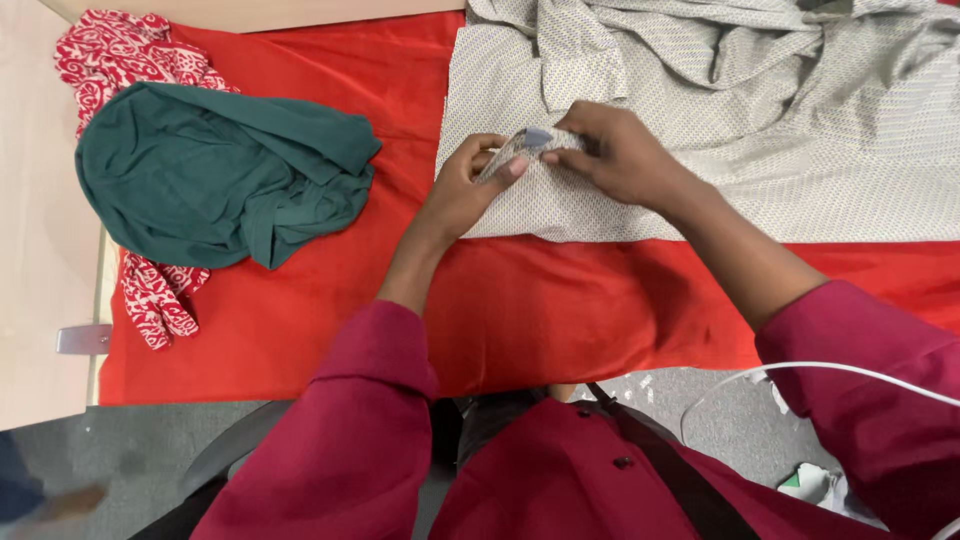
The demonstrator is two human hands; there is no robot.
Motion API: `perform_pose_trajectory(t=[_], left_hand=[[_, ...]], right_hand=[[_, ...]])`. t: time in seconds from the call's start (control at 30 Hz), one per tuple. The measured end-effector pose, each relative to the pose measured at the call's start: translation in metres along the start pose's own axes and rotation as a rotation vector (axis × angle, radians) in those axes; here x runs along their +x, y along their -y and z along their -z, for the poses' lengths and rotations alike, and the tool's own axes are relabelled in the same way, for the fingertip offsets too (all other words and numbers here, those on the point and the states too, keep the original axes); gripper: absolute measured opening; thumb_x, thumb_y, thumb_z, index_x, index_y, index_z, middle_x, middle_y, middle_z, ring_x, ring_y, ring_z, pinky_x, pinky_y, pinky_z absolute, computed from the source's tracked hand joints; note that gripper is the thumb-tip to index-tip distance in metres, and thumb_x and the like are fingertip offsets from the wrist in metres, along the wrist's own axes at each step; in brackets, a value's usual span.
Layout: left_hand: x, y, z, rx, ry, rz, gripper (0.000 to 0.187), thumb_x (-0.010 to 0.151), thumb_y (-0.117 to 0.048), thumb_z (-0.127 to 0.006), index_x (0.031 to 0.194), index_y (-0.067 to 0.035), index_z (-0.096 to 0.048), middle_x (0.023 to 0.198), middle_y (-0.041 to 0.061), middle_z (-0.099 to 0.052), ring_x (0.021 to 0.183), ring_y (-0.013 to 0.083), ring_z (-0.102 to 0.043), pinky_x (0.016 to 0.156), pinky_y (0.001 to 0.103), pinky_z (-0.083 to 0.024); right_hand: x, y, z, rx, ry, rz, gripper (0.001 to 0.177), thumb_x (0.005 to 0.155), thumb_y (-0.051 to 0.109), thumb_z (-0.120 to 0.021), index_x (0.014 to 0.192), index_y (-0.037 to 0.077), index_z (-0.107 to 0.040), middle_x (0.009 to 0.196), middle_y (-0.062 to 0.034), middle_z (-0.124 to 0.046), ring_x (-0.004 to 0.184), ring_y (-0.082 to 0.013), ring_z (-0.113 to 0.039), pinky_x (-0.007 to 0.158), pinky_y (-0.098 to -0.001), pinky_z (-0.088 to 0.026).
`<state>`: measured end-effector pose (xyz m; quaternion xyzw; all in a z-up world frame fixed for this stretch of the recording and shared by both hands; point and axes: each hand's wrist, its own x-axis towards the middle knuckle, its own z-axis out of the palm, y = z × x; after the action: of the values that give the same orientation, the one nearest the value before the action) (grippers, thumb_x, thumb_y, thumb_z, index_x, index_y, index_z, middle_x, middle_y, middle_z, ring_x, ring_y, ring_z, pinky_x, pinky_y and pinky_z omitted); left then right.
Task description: The person folds a light-colored patterned shirt on a red-covered table. They smooth the fabric, fold the sleeves inward, and fold the shirt in half multiple times to create a compact bundle.
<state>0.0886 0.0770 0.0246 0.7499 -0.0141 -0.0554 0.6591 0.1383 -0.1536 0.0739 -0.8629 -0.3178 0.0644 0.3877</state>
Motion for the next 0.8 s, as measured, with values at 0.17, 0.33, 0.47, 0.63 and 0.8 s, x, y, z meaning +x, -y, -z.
perform_pose_trajectory(t=[0.17,0.33,0.47,0.63,0.8], left_hand=[[0.024,0.04,0.036,0.128,0.175,0.147,0.079,0.075,-0.038,-0.088,0.135,0.002,-0.057,0.125,0.013,-0.07,0.113,0.0208,-0.068,0.096,0.034,-0.054],[0.037,0.074,0.063,-0.067,0.261,0.222,0.076,0.076,-0.032,-0.087,0.136,0.005,-0.058,0.128,0.015,-0.071,0.114,0.0226,-0.069,0.098,0.035,-0.055],[0.043,0.089,0.075,-0.079,0.274,0.311,0.066,0.083,-0.036,-0.081,0.132,0.004,-0.064,0.122,0.013,-0.074,0.108,0.0209,-0.071,0.094,0.034,-0.056],[0.053,0.089,0.085,0.036,0.336,0.391,0.064,0.084,-0.042,-0.078,0.129,0.003,-0.065,0.117,0.011,-0.076,0.103,0.0197,-0.072,0.088,0.034,-0.057],[0.054,0.093,0.093,0.131,0.473,0.498,0.062,0.083,-0.041,-0.079,0.128,-0.001,-0.067,0.116,0.01,-0.076,0.102,0.0202,-0.072,0.087,0.033,-0.056]], right_hand=[[0.042,-0.026,0.006,0.025,-0.037,0.063,0.03,0.098,0.026,-0.079,0.112,0.002,-0.069,0.097,-0.0055,-0.063,0.081,-0.0162,-0.058,0.071,-0.0339,-0.049],[0.083,-0.053,0.0,-0.047,-0.055,0.034,0.03,0.101,0.026,-0.082,0.115,0.001,-0.072,0.099,-0.0081,-0.063,0.084,-0.0203,-0.057,0.075,-0.0356,-0.048],[0.11,-0.084,-0.009,-0.148,-0.058,0.061,0.033,0.101,0.028,-0.085,0.111,0.0,-0.07,0.107,-0.0094,-0.064,0.093,-0.0219,-0.062,0.079,-0.036,-0.051],[0.132,-0.111,-0.035,-0.224,-0.117,0.065,0.038,0.098,0.033,-0.087,0.109,0.001,-0.07,0.109,-0.011,-0.062,0.105,-0.0298,-0.059,0.092,-0.0434,-0.048],[0.127,-0.117,-0.062,-0.377,-0.112,0.03,0.04,0.094,0.039,-0.086,0.116,0.009,-0.071,0.113,-0.0058,-0.061,0.116,-0.0278,-0.054,0.106,-0.0542,-0.033]])
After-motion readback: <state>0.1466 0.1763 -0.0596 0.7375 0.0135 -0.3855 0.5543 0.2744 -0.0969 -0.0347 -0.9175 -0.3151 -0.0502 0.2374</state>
